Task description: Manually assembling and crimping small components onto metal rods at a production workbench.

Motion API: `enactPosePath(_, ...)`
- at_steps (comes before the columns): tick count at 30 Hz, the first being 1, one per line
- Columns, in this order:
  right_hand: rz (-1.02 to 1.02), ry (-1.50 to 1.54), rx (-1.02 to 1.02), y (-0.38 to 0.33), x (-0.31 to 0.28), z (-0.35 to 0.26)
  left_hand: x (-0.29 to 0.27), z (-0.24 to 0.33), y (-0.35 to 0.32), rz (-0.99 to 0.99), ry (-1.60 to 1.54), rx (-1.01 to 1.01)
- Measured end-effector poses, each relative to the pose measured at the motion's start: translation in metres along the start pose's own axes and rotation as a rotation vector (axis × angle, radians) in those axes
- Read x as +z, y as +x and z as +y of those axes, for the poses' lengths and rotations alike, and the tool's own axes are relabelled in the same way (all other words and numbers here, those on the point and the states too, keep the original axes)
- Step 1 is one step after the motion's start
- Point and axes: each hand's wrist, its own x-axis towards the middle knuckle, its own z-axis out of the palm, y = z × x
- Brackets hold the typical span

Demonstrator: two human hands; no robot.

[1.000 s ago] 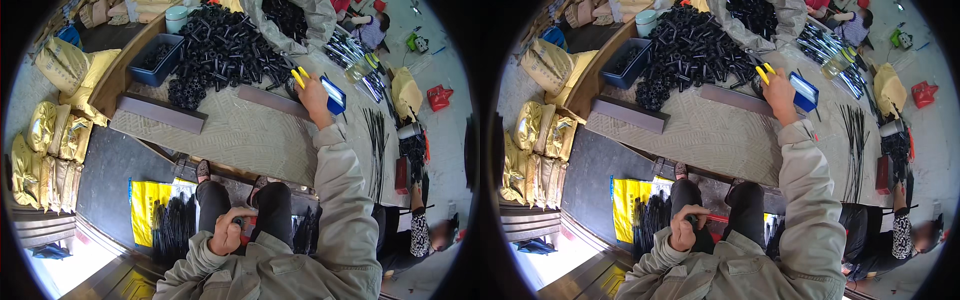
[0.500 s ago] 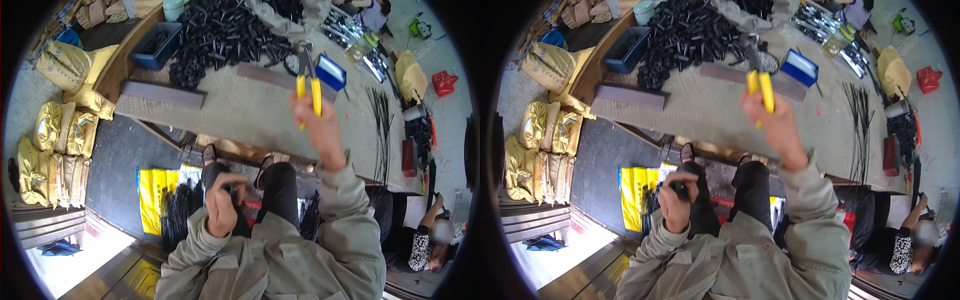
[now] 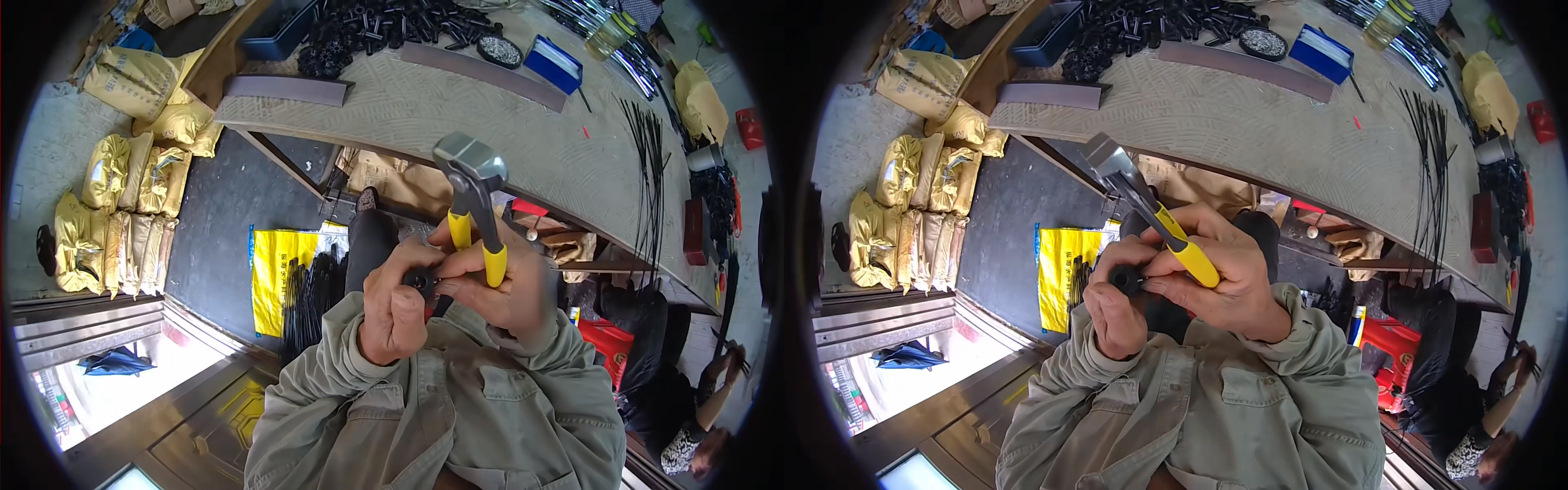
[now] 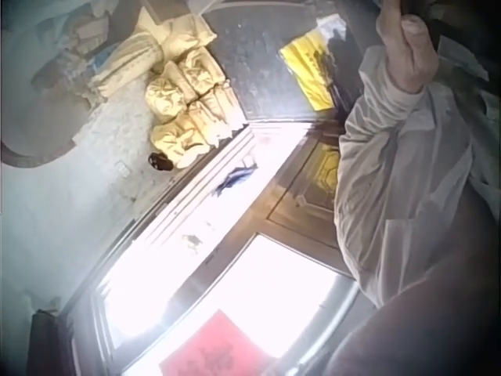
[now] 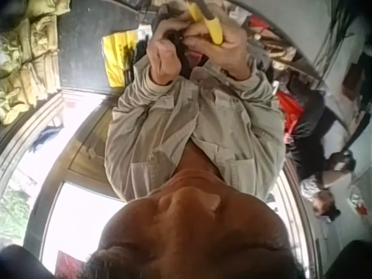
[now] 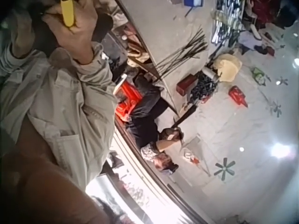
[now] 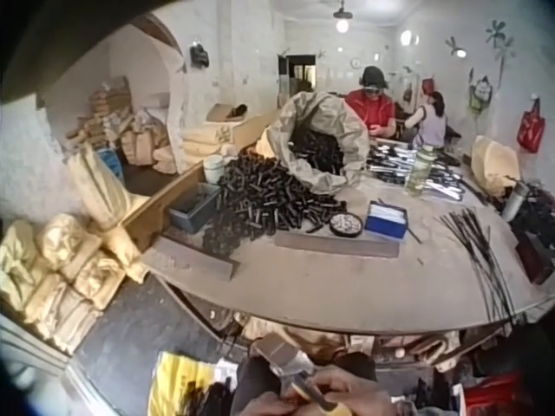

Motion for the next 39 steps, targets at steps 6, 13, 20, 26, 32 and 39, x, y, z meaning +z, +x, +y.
enactPosePath(6,0.076,0.137,-0.007,-0.014,0.007,-0.001,0.005,0.001,-0.010,-0.002,0.042,0.025)
enactPosePath(13,0.292,0.228,-0.110,-0.026,0.030,0.012,0.006,0.004,-0.011,-0.004,0.035,0.018)
enactPosePath(20,0.248,0.165,-0.120,-0.020,0.041,0.017,0.001,0.004,-0.016,0.084,0.010,-0.020)
enactPosePath(26,0.180,0.097,-0.173,-0.013,0.043,0.023,-0.008,0.003,-0.017,0.082,-0.010,-0.025)
enactPosePath(32,0.062,0.098,-0.165,-0.003,0.034,0.016,-0.012,0.001,-0.021,0.103,-0.047,-0.038)
enactPosePath(39,0.016,-0.041,-0.294,-0.002,0.033,0.024,-0.017,-0.003,-0.021,0.045,-0.104,-0.070)
